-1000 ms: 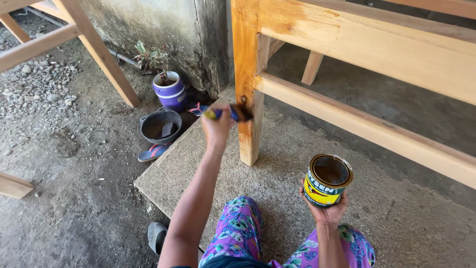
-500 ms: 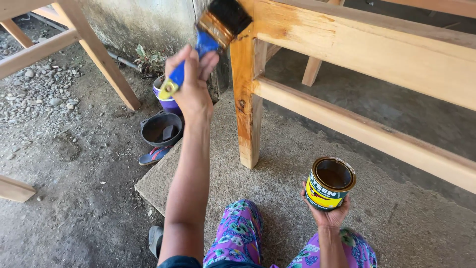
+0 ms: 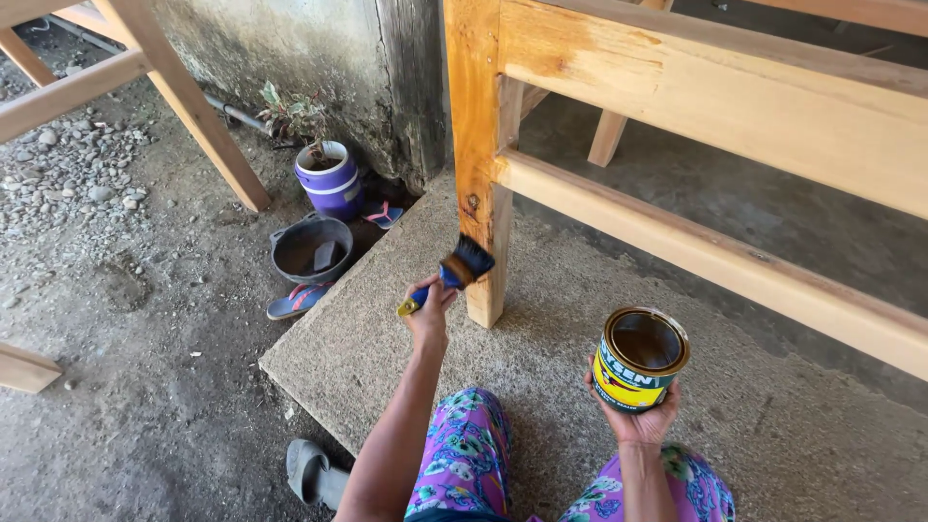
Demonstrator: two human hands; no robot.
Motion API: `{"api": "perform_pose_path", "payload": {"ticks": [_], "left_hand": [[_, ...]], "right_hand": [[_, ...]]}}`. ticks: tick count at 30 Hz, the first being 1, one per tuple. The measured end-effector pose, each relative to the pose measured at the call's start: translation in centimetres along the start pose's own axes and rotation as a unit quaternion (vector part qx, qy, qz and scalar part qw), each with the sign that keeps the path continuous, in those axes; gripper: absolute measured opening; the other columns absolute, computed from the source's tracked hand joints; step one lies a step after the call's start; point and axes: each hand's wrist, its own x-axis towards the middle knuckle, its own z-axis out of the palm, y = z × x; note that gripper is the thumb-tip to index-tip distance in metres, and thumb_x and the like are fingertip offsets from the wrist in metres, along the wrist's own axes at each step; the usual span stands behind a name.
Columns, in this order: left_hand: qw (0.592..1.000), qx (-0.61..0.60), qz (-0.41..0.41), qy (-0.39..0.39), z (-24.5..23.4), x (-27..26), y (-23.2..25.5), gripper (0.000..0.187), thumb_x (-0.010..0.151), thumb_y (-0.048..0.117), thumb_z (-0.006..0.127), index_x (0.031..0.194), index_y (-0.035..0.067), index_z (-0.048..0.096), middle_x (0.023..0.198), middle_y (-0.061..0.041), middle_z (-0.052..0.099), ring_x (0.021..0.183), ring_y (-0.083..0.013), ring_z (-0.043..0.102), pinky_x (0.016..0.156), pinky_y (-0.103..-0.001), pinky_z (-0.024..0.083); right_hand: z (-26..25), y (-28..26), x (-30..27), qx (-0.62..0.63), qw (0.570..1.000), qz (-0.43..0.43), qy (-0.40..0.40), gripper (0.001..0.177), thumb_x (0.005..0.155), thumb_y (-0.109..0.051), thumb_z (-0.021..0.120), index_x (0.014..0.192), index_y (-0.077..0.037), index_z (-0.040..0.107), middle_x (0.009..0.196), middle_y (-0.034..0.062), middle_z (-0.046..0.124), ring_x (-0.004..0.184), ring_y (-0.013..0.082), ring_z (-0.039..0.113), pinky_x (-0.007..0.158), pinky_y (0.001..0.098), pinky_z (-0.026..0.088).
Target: Applying wood stain or paint to a wooden furniture frame using a paintbrush.
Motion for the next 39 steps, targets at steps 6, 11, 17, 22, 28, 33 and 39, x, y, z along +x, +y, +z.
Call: {"api": "perform_pose_path", "payload": {"ticks": [6, 11, 17, 22, 28, 33, 39], "left_hand": [[0.975, 0.179, -0.091, 0.097, 0.1, 0.7, 1.3, 0.01, 0.092, 0.003, 0.071, 0.101, 0.0, 0.069, 0.09, -0.018, 0.071, 0.072, -0.0288, 0.073, 0.058, -0.037, 0.065], [0.945, 0.316, -0.087, 0.02, 4.1, 0.6, 5.5, 0.008, 0.091, 0.002, 0.071, 0.099, 0.003, 0.07, 0.087, -0.015, 0.073, 0.068, -0.0227, 0.073, 0.055, -0.034, 0.066], [0.986, 0.142, 0.027, -0.087, 12.2, -0.6, 17.6, 0.008, 0.095, 0.0, 0.064, 0.103, -0.001, 0.066, 0.101, -0.018, 0.074, 0.078, -0.0256, 0.079, 0.069, -0.037, 0.07], [0.958, -0.113, 0.157, -0.21, 13.5, -0.5, 21.1, 0.008, 0.102, 0.001, 0.064, 0.109, -0.001, 0.064, 0.108, -0.023, 0.068, 0.091, -0.0327, 0.078, 0.085, -0.046, 0.071], [0.967, -0.09, 0.185, -0.148, 10.8, -0.5, 12.5, 0.008, 0.1, 0.006, 0.066, 0.104, 0.0, 0.067, 0.117, -0.026, 0.069, 0.103, -0.038, 0.075, 0.094, -0.05, 0.066], [0.985, -0.036, 0.134, -0.098, 5.1, -2.8, 4.0, 0.007, 0.1, 0.006, 0.067, 0.098, 0.0, 0.067, 0.115, -0.025, 0.067, 0.11, -0.0389, 0.073, 0.093, -0.05, 0.061], [0.996, 0.039, 0.063, -0.055, -1.9, -3.9, -3.7, 0.006, 0.099, 0.007, 0.066, 0.1, 0.001, 0.068, 0.113, -0.021, 0.067, 0.107, -0.0309, 0.074, 0.093, -0.043, 0.065]], "right_hand": [[-0.2, -0.2, -0.4, -0.012, 0.999, 0.006, 0.045, 0.105, 0.07, -0.056, 0.085, 0.159, -0.018, 0.044, 0.153, 0.0225, 0.048, 0.137, 0.0525, 0.042, 0.104, 0.0649, 0.041], [-0.6, -0.6, -0.9, 0.025, 0.999, 0.012, 0.041, 0.103, 0.071, -0.053, 0.084, 0.16, -0.017, 0.045, 0.156, 0.0213, 0.047, 0.141, 0.0507, 0.041, 0.108, 0.0651, 0.038], [-1.1, -1.1, -1.0, -0.015, 0.999, 0.011, 0.042, 0.103, 0.072, -0.059, 0.08, 0.159, -0.015, 0.047, 0.155, 0.0227, 0.048, 0.142, 0.0502, 0.04, 0.11, 0.063, 0.038], [-0.9, -1.2, -0.6, -0.034, 0.998, -0.004, 0.061, 0.103, 0.071, -0.058, 0.081, 0.159, -0.017, 0.047, 0.155, 0.0196, 0.048, 0.143, 0.0462, 0.04, 0.11, 0.062, 0.037], [-1.1, -1.0, -0.4, -0.015, 1.0, -0.006, 0.025, 0.106, 0.071, -0.055, 0.085, 0.161, -0.016, 0.045, 0.155, 0.0205, 0.048, 0.141, 0.0485, 0.041, 0.109, 0.065, 0.037], [-0.6, -0.6, -0.1, -0.026, 0.998, -0.002, 0.065, 0.109, 0.068, -0.056, 0.087, 0.16, -0.017, 0.044, 0.153, 0.0222, 0.048, 0.138, 0.0504, 0.043, 0.106, 0.0647, 0.04], [-0.5, 0.1, 0.4, -0.009, 1.0, 0.018, -0.012, 0.109, 0.075, -0.049, 0.089, 0.165, -0.012, 0.042, 0.151, 0.0262, 0.047, 0.137, 0.0492, 0.042, 0.107, 0.0639, 0.044]]}}
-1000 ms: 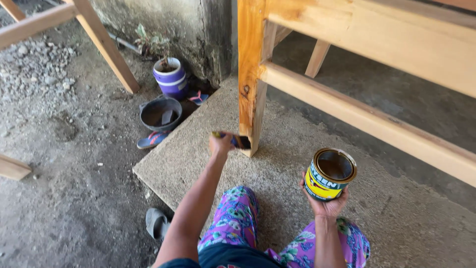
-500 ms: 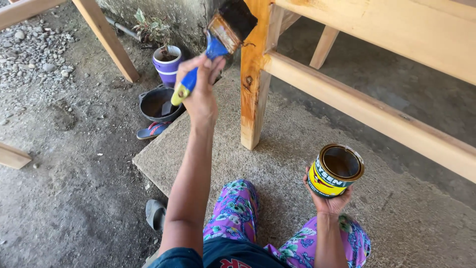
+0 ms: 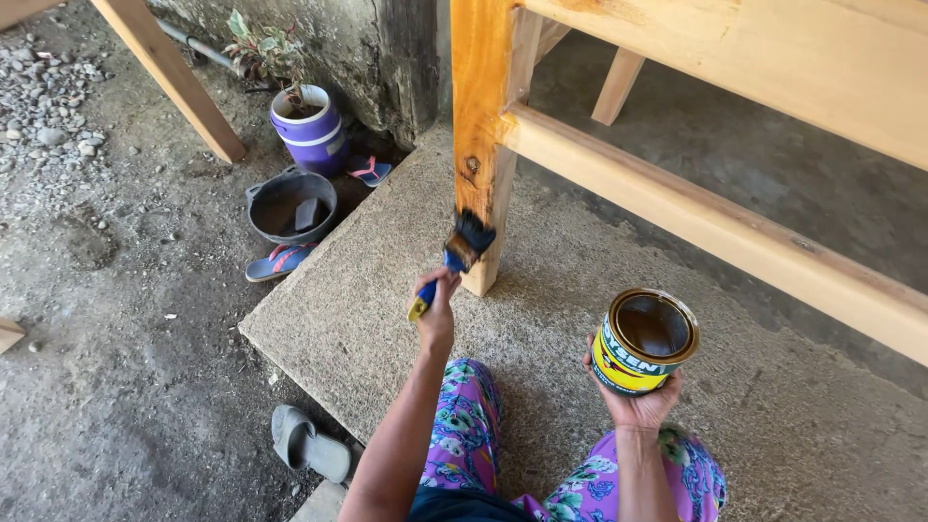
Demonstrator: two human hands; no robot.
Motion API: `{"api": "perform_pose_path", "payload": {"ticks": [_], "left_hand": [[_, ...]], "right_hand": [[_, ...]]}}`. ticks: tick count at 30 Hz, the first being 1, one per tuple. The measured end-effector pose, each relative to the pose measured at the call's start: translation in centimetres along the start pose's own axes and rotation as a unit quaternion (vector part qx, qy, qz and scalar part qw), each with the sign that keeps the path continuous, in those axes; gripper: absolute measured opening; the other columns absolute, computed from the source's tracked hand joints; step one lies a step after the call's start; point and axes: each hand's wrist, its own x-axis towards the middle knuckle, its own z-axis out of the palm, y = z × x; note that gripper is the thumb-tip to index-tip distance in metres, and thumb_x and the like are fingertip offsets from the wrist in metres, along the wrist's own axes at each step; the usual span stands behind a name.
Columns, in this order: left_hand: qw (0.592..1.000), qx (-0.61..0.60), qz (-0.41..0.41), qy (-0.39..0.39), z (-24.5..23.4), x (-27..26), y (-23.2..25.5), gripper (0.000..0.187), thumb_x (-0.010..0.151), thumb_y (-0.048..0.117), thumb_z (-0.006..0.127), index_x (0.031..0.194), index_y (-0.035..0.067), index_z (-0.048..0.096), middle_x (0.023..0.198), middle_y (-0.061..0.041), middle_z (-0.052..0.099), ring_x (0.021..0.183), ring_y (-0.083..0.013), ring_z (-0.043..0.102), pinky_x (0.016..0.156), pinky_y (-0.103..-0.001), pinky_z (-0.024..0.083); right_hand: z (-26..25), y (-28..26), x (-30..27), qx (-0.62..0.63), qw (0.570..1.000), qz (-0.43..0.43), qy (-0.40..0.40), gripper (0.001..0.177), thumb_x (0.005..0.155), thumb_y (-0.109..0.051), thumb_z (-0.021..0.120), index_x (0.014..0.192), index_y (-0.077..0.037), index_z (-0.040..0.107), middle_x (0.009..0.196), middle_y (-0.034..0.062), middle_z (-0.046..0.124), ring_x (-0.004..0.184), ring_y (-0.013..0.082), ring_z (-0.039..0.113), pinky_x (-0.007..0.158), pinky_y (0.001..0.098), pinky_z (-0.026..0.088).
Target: Applying wood stain or paint to a wooden furniture frame using a paintbrush.
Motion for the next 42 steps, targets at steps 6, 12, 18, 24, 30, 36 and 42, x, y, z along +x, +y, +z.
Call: {"api": "perform_pose_path", "payload": {"ticks": [6, 12, 18, 24, 30, 36, 42], "left_hand": [[0.982, 0.145, -0.103, 0.058, -5.0, 0.7, -4.9, 0.004, 0.098, 0.001, 0.068, 0.099, 0.002, 0.071, 0.101, -0.017, 0.071, 0.085, -0.0213, 0.072, 0.076, -0.037, 0.066], [0.962, 0.246, -0.06, -0.099, 2.1, 6.6, 5.6, 0.018, 0.091, -0.006, 0.058, 0.099, 0.002, 0.072, 0.098, -0.017, 0.077, 0.081, -0.021, 0.08, 0.073, -0.034, 0.067], [0.995, 0.01, -0.028, -0.1, 10.5, 8.8, 22.1, 0.008, 0.098, -0.002, 0.061, 0.104, -0.001, 0.065, 0.104, -0.021, 0.072, 0.082, -0.0286, 0.078, 0.077, -0.043, 0.071], [0.962, -0.135, 0.195, -0.133, 12.9, 7.0, 28.3, 0.012, 0.103, 0.006, 0.067, 0.113, 0.002, 0.061, 0.11, -0.02, 0.07, 0.098, -0.0323, 0.077, 0.094, -0.049, 0.066], [0.987, -0.012, 0.147, -0.068, 10.8, 4.7, 18.2, 0.013, 0.102, 0.012, 0.067, 0.105, 0.0, 0.067, 0.114, -0.023, 0.066, 0.104, -0.0349, 0.078, 0.095, -0.048, 0.065], [0.995, 0.007, 0.093, -0.02, 5.6, 1.1, 7.6, 0.009, 0.099, 0.007, 0.068, 0.102, -0.001, 0.068, 0.111, -0.02, 0.068, 0.105, -0.0335, 0.075, 0.093, -0.046, 0.062], [0.998, -0.051, -0.041, 0.026, -1.6, 1.7, -1.8, 0.009, 0.098, 0.004, 0.067, 0.106, 0.0, 0.067, 0.111, -0.015, 0.068, 0.097, -0.0239, 0.074, 0.09, -0.04, 0.066]], "right_hand": [[0.3, 0.0, -0.3, -0.002, 0.999, 0.001, 0.039, 0.111, 0.068, -0.05, 0.089, 0.162, -0.013, 0.042, 0.151, 0.0267, 0.048, 0.137, 0.0516, 0.043, 0.105, 0.0645, 0.042], [0.1, -0.3, -0.1, 0.005, 0.998, -0.003, 0.056, 0.107, 0.07, -0.052, 0.088, 0.161, -0.016, 0.045, 0.154, 0.0215, 0.047, 0.138, 0.05, 0.042, 0.107, 0.0632, 0.041], [-0.8, -0.4, -0.5, 0.009, 0.999, 0.002, 0.042, 0.106, 0.067, -0.051, 0.088, 0.159, -0.021, 0.046, 0.157, 0.0169, 0.047, 0.142, 0.049, 0.04, 0.11, 0.0643, 0.039], [0.1, -0.1, -0.6, -0.013, 0.999, -0.007, 0.05, 0.107, 0.067, -0.052, 0.089, 0.159, -0.018, 0.046, 0.155, 0.02, 0.047, 0.14, 0.0511, 0.039, 0.105, 0.0653, 0.039], [-0.7, 0.0, -0.6, 0.011, 0.999, 0.004, 0.047, 0.108, 0.065, -0.05, 0.09, 0.159, -0.02, 0.046, 0.156, 0.0204, 0.048, 0.143, 0.0493, 0.04, 0.108, 0.0646, 0.04], [-0.9, 0.3, -0.1, 0.029, 0.998, 0.012, 0.046, 0.108, 0.066, -0.048, 0.092, 0.16, -0.021, 0.046, 0.155, 0.0187, 0.048, 0.142, 0.0493, 0.041, 0.109, 0.0655, 0.041], [0.1, 0.6, -0.1, 0.006, 1.0, 0.013, 0.008, 0.108, 0.07, -0.048, 0.091, 0.162, -0.018, 0.043, 0.157, 0.02, 0.047, 0.138, 0.0518, 0.041, 0.105, 0.0657, 0.042]]}}
